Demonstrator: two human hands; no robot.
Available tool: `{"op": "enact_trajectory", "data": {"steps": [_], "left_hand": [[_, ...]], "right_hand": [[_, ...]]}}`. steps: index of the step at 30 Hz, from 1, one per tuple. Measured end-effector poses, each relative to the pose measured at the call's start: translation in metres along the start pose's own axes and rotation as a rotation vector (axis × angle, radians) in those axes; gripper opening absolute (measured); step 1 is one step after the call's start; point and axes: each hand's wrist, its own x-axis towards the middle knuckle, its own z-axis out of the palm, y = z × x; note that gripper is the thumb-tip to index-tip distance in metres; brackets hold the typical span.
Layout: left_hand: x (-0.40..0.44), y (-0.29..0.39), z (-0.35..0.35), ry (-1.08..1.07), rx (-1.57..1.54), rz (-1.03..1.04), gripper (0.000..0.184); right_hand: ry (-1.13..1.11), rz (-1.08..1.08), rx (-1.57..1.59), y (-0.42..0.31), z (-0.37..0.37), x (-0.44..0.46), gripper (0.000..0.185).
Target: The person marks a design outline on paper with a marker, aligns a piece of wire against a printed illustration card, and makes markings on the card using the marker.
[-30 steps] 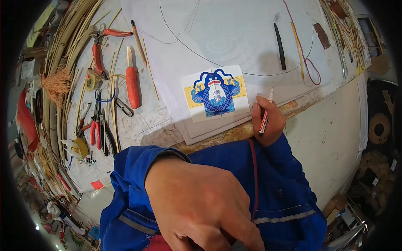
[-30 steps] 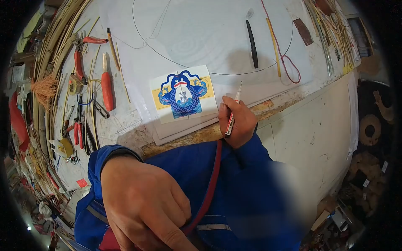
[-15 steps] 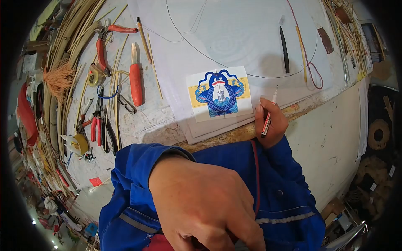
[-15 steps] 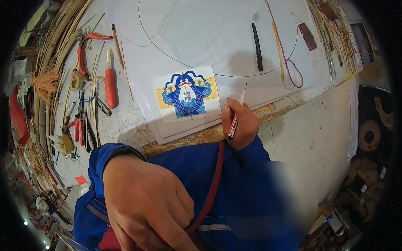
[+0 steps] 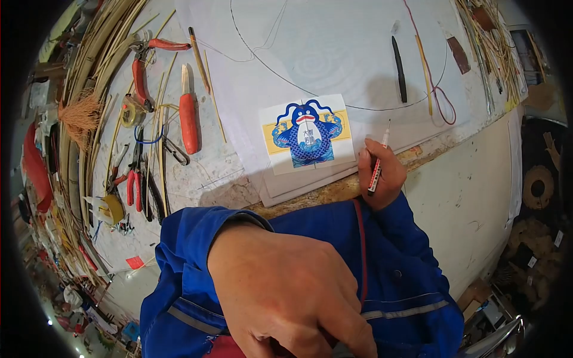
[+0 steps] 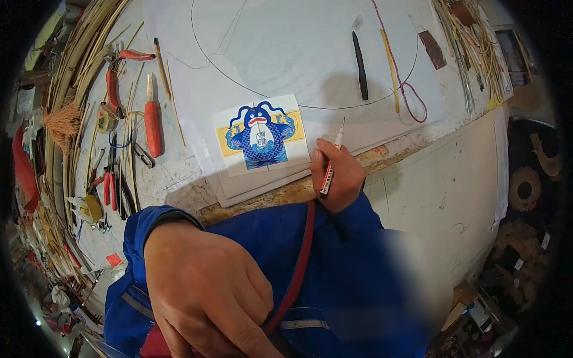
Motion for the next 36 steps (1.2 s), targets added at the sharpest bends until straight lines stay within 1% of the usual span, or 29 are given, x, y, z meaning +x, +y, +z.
{"op": "enact_trajectory", "data": {"steps": [21, 23, 25, 27, 28, 29, 31, 33, 35, 36], "left_hand": [[0.001, 0.002, 0.002, 0.032, 0.038, 0.006, 0.043], [-0.005, 0.0, 0.005, -0.011, 0.068, 0.015, 0.056], [-0.01, -0.003, 0.01, -0.029, 0.094, 0.025, 0.064], [-0.014, -0.004, 0.019, 0.091, 0.083, -0.043, 0.043], [-0.018, -0.005, 0.024, 0.152, 0.075, -0.079, 0.035], [-0.025, -0.009, 0.027, 0.153, 0.081, -0.083, 0.035], [-0.046, -0.016, 0.035, 0.463, 0.352, -0.24, 0.021], [-0.065, -0.013, 0.044, 0.602, 0.911, -0.567, 0.022], [-0.09, -0.028, 0.053, 0.568, 1.344, -0.739, 0.023], [-0.096, -0.034, 0.055, 0.564, 1.343, -0.736, 0.023]], "right_hand": [[-0.02, 0.014, -0.001, 0.001, -0.001, -0.001, 0.025], [-0.021, 0.009, -0.005, 0.002, -0.001, -0.003, 0.026], [-0.001, 0.03, 0.038, 0.005, 0.0, -0.007, 0.027], [0.008, 0.028, 0.069, 0.006, 0.0, -0.007, 0.029], [0.03, 0.064, 0.129, 0.006, 0.0, -0.009, 0.031], [0.053, 0.101, 0.189, 0.005, -0.001, -0.011, 0.033], [0.082, 0.141, 0.26, 0.006, 0.0, -0.011, 0.035], [0.06, 0.068, 0.267, 0.012, -0.003, -0.01, 0.035], [0.052, 0.037, 0.265, 0.012, -0.007, -0.014, 0.036], [0.048, 0.058, 0.243, 0.012, -0.009, -0.017, 0.034]]}}
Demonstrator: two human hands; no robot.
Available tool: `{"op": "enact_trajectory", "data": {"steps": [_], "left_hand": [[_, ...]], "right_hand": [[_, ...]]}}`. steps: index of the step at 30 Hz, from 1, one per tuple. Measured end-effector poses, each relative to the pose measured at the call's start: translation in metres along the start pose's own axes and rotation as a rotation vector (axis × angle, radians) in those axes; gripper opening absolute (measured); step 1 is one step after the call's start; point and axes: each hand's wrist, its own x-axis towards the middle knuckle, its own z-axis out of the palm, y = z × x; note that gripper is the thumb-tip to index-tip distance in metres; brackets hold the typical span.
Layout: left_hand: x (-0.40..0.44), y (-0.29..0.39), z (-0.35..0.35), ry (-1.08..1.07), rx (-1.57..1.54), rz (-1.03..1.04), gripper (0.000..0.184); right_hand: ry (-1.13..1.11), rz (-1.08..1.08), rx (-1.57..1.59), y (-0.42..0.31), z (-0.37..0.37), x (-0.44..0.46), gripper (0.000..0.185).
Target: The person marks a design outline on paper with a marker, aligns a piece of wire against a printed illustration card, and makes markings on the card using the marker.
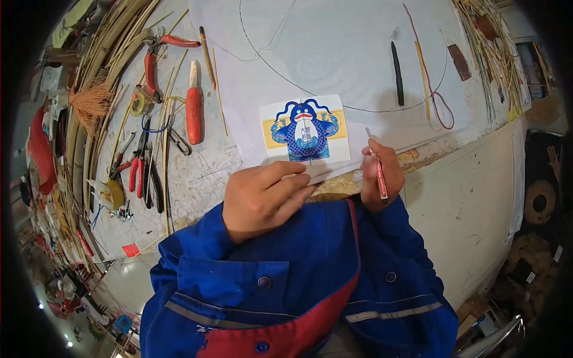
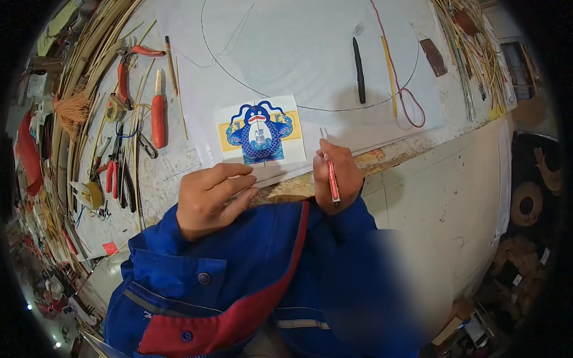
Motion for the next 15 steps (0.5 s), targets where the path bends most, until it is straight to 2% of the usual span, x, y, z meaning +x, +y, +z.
{"op": "enact_trajectory", "data": {"steps": [6, 15], "left_hand": [[-0.007, -0.013, 0.036, -0.062, 0.16, -0.01, 0.031], [-0.001, -0.026, 0.051, -0.083, 0.161, -0.006, 0.037]], "right_hand": [[-0.064, 0.035, 0.028, -0.034, 0.012, 0.023, 0.024], [-0.19, 0.125, 0.108, -0.024, 0.038, 0.044, 0.012]]}}
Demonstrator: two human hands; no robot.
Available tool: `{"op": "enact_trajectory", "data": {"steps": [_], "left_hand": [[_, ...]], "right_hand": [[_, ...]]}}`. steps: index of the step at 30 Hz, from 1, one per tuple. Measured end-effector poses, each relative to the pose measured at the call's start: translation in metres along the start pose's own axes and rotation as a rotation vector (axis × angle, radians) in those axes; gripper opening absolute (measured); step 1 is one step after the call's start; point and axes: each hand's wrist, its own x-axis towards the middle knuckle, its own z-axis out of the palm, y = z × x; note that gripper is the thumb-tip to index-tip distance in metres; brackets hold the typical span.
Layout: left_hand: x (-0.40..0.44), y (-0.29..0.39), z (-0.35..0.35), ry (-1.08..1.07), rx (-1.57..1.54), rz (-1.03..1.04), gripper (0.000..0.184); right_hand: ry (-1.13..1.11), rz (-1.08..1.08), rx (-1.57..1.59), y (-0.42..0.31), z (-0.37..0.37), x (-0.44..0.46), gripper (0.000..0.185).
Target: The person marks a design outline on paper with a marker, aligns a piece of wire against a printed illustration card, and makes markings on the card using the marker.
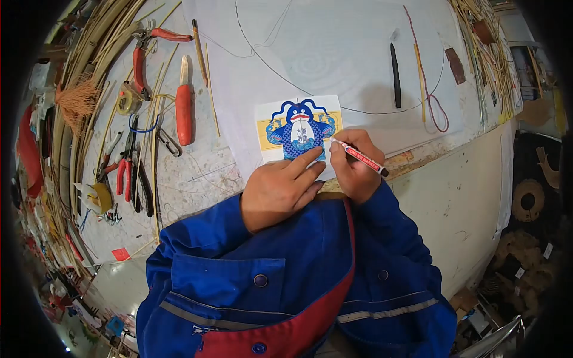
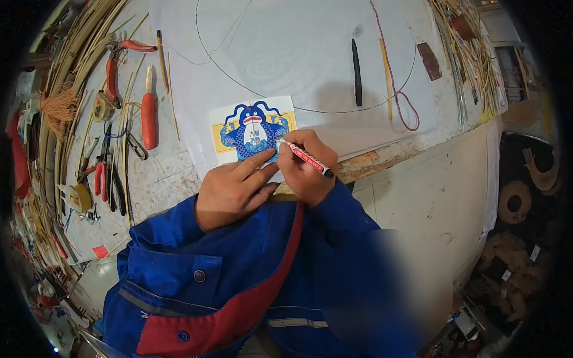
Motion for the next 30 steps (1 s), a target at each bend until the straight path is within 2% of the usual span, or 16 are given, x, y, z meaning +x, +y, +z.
{"op": "enact_trajectory", "data": {"steps": [4, 11, 24, 28, 30], "left_hand": [[0.0, -0.0023, 0.0006, 0.002, -0.021, -0.004, 0.038], [-0.0012, -0.0024, 0.0019, 0.003, -0.009, -0.006, 0.037], [-0.0003, -0.0014, 0.0012, 0.003, -0.018, -0.008, 0.037], [0.0003, -0.001, 0.0007, 0.007, -0.017, -0.008, 0.036], [0.0006, -0.0002, -0.0001, -0.003, -0.023, -0.017, 0.038]], "right_hand": [[-0.041, 0.108, 0.005, -0.0034, -0.0034, 0.0056, 0.011], [-0.091, -0.008, -0.031, 0.0046, -0.0044, 0.0063, 0.01], [-0.092, -0.04, -0.048, 0.0039, -0.0047, 0.0067, 0.009], [-0.064, -0.014, -0.009, 0.0044, -0.0065, 0.0022, 0.009], [0.013, 0.109, 0.029, 0.0014, -0.0058, 0.0009, 0.009]]}}
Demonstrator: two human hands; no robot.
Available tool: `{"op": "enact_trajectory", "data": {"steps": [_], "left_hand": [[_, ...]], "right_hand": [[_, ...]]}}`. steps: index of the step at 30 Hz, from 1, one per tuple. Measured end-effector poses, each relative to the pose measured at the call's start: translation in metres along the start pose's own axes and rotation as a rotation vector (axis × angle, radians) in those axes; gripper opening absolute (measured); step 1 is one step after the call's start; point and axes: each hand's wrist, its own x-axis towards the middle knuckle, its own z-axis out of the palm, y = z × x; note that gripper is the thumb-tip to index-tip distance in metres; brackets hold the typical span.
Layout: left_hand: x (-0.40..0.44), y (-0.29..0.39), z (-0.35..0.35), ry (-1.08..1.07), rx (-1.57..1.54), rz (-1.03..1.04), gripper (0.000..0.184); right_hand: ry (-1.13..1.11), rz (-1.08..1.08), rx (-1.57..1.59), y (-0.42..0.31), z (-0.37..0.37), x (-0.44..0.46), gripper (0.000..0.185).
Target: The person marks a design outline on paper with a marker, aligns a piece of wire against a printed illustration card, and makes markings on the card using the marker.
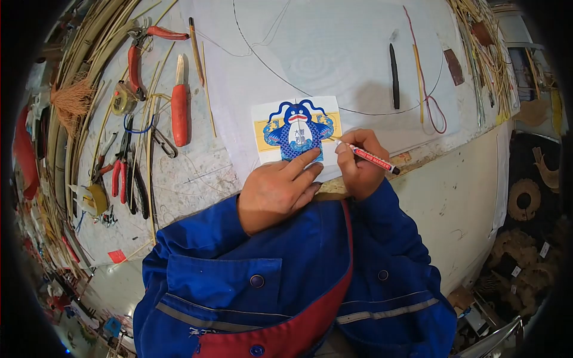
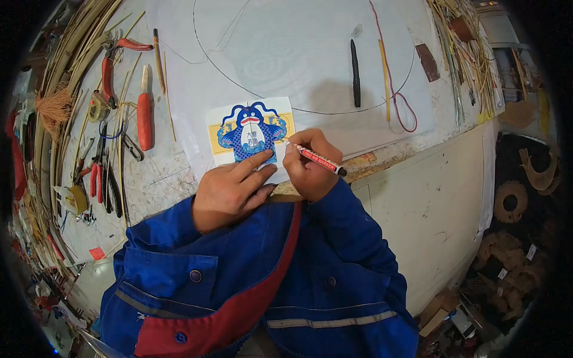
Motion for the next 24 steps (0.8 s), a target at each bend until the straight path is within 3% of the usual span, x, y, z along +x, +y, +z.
{"op": "enact_trajectory", "data": {"steps": [2, 13, 24], "left_hand": [[0.0004, 0.0004, -0.001, -0.018, -0.009, -0.021, 0.041], [-0.0002, -0.0002, 0.0005, 0.006, 0.012, 0.002, 0.038], [-0.0008, -0.0016, 0.0016, 0.006, 0.009, 0.006, 0.039]], "right_hand": [[0.039, 0.06, 0.021, -0.0004, 0.0006, 0.0004, 0.009], [-0.091, -0.177, -0.068, 0.0043, 0.0023, 0.0065, 0.009], [-0.103, -0.146, -0.099, 0.0024, 0.0029, 0.007, 0.013]]}}
